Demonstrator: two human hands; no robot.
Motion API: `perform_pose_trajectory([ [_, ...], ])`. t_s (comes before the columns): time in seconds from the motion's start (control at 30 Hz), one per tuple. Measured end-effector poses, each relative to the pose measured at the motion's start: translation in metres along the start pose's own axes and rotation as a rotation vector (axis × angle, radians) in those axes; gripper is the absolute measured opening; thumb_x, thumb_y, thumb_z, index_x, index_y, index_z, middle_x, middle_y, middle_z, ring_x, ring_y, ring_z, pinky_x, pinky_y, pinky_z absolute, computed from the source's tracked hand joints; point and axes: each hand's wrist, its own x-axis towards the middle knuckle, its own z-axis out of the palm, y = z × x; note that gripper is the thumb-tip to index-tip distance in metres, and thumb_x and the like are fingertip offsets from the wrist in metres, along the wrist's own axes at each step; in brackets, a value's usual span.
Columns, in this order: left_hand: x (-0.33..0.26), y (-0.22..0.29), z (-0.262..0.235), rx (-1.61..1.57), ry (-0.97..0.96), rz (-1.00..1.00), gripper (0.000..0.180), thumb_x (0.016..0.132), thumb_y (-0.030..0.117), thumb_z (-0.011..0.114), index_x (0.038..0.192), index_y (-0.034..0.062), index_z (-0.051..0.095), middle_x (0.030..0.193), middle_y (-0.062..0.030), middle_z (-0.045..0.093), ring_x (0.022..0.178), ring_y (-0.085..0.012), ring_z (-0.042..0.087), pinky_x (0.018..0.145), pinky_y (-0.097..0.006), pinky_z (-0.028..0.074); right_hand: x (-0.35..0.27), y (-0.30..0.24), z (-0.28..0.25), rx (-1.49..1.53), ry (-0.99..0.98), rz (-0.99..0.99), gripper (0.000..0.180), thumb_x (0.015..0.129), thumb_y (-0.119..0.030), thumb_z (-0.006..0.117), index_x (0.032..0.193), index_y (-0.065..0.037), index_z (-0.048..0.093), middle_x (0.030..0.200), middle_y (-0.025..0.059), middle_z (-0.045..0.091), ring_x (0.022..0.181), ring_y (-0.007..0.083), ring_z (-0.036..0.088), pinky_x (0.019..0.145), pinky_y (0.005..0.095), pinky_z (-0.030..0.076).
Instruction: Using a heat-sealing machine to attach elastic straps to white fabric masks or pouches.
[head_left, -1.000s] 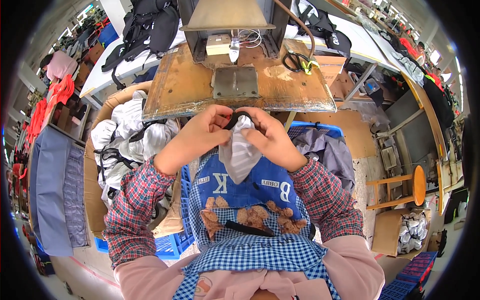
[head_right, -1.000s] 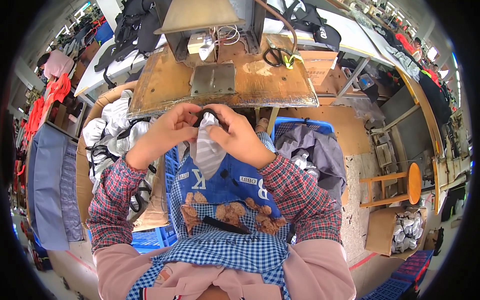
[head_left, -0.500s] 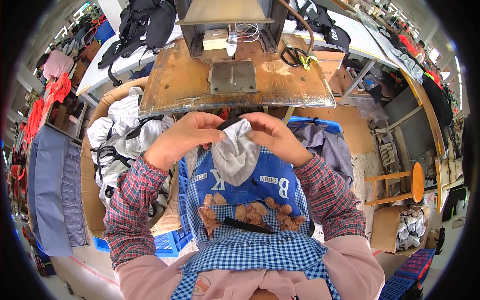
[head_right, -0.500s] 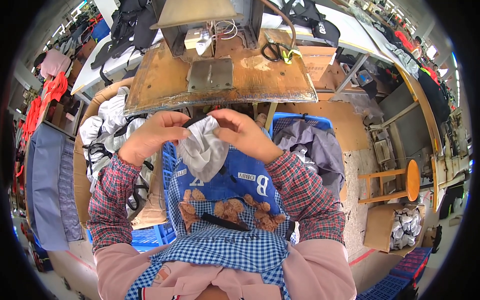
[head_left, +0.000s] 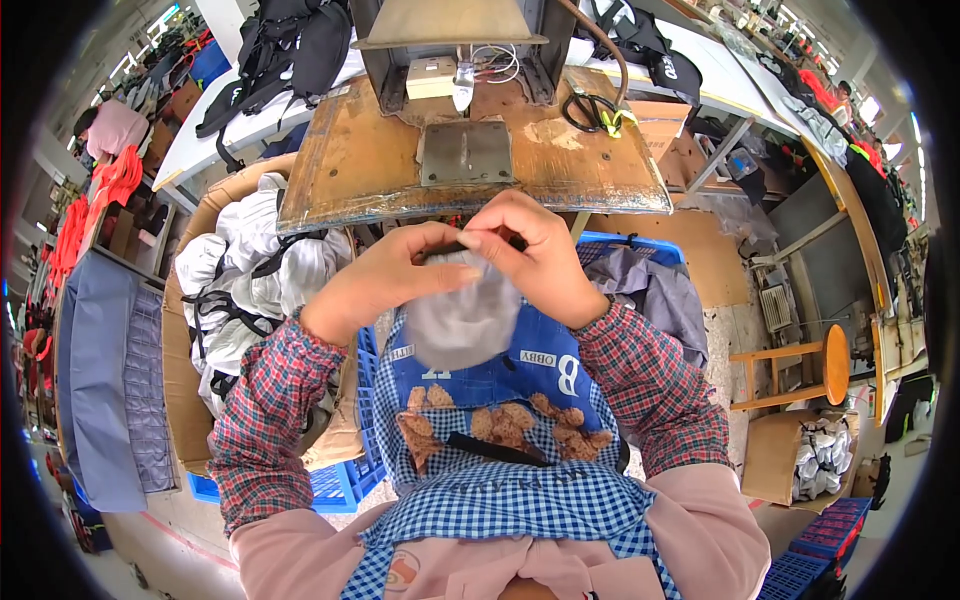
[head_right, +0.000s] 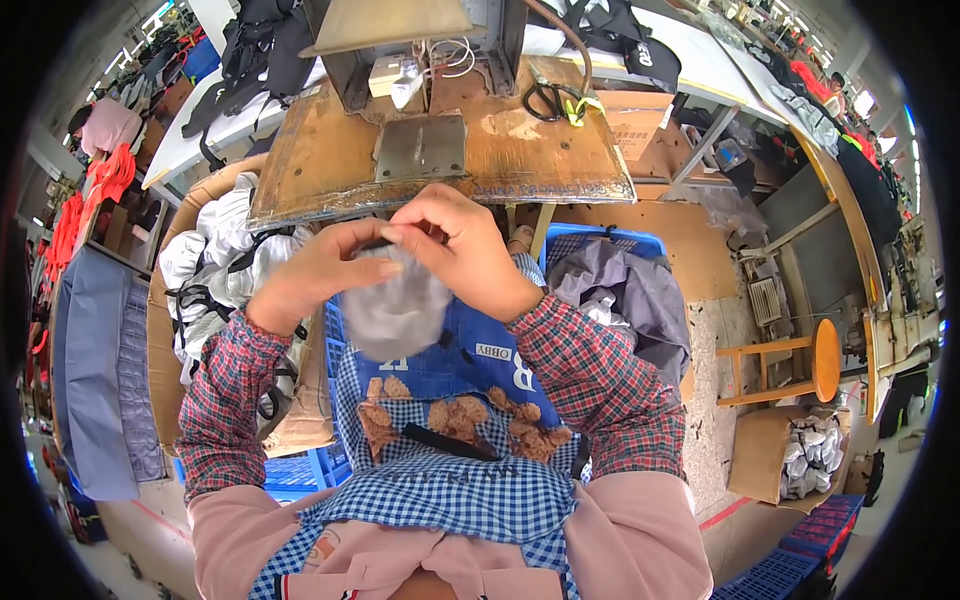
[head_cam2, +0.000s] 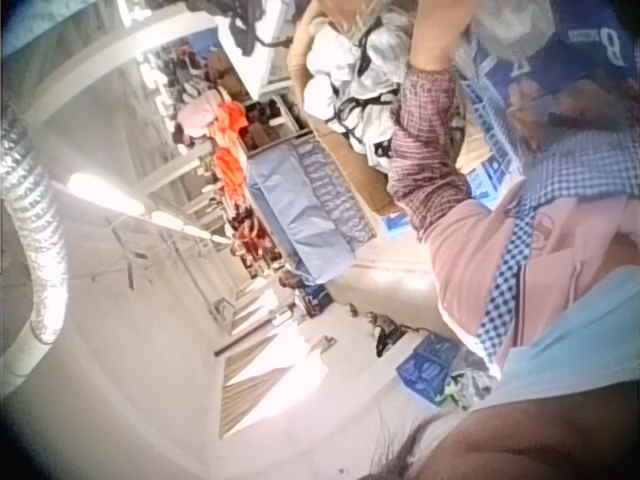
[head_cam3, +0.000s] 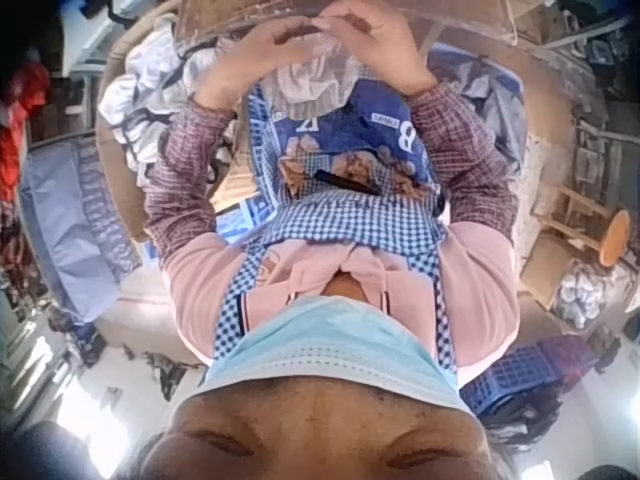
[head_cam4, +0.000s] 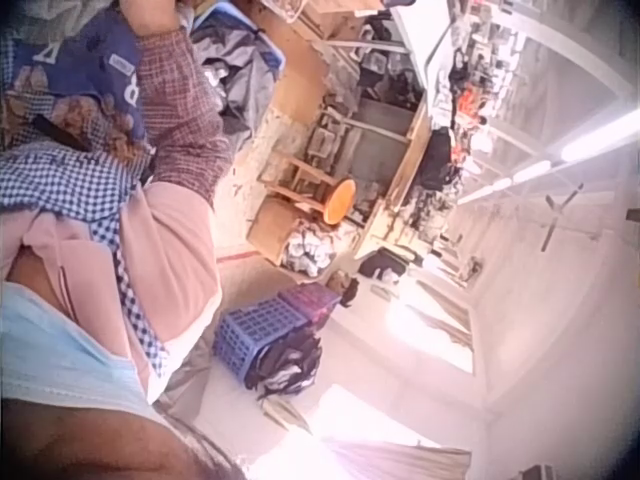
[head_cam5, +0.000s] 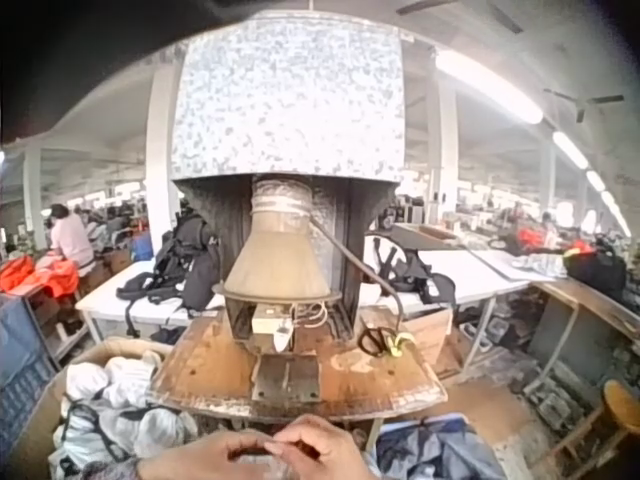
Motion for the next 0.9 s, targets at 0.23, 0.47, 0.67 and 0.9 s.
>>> perform_pose_trajectory([
  [0.23,0.009,-0.019,0.012,0.051,0.078,0.203,0.040,0.082,0.017,0.075,0.115,-0.0023,0.062,0.097,-0.0007,0.064,0.087,-0.0056,0.057,0.077,-0.023,0.048,-0.001,0.015,0.016,0.325,0.234,0.118,0.010,0.091,-0.010,0.069,0.094,-0.002,0.064,0.083,0.0001,0.060,0.074,0.0050,0.055,0.065,0.0223,0.047],
  [0.47,0.014,-0.004,-0.013,0.322,0.107,0.148,0.032,0.080,0.010,0.067,0.109,-0.0015,0.064,0.092,0.0030,0.062,0.081,-0.0038,0.054,0.071,-0.021,0.046,0.002,0.019,0.010,0.287,0.244,0.108,0.012,0.092,-0.012,0.069,0.093,-0.001,0.065,0.081,-0.0012,0.062,0.068,0.0031,0.055,0.060,0.0202,0.046],
  [0.67,0.028,0.015,-0.033,0.470,0.164,0.112,0.037,0.073,0.017,0.066,0.104,-0.0042,0.064,0.074,-0.0042,0.063,0.071,-0.0087,0.057,0.065,-0.027,0.047,0.018,0.030,0.008,0.283,0.204,0.247,0.013,0.096,-0.014,0.064,0.096,-0.001,0.064,0.081,-0.0021,0.061,0.072,0.0035,0.058,0.064,0.0206,0.053],
  [0.9,0.067,0.017,-0.075,0.536,0.109,0.002,0.048,0.074,0.028,0.069,0.110,-0.0035,0.064,0.091,-0.0097,0.067,0.082,-0.0145,0.061,0.072,-0.029,0.049,0.047,0.058,0.007,0.429,0.178,0.436,0.027,0.097,-0.028,0.063,0.095,-0.001,0.062,0.081,0.0003,0.060,0.072,0.0063,0.058,0.061,0.0233,0.054],
])
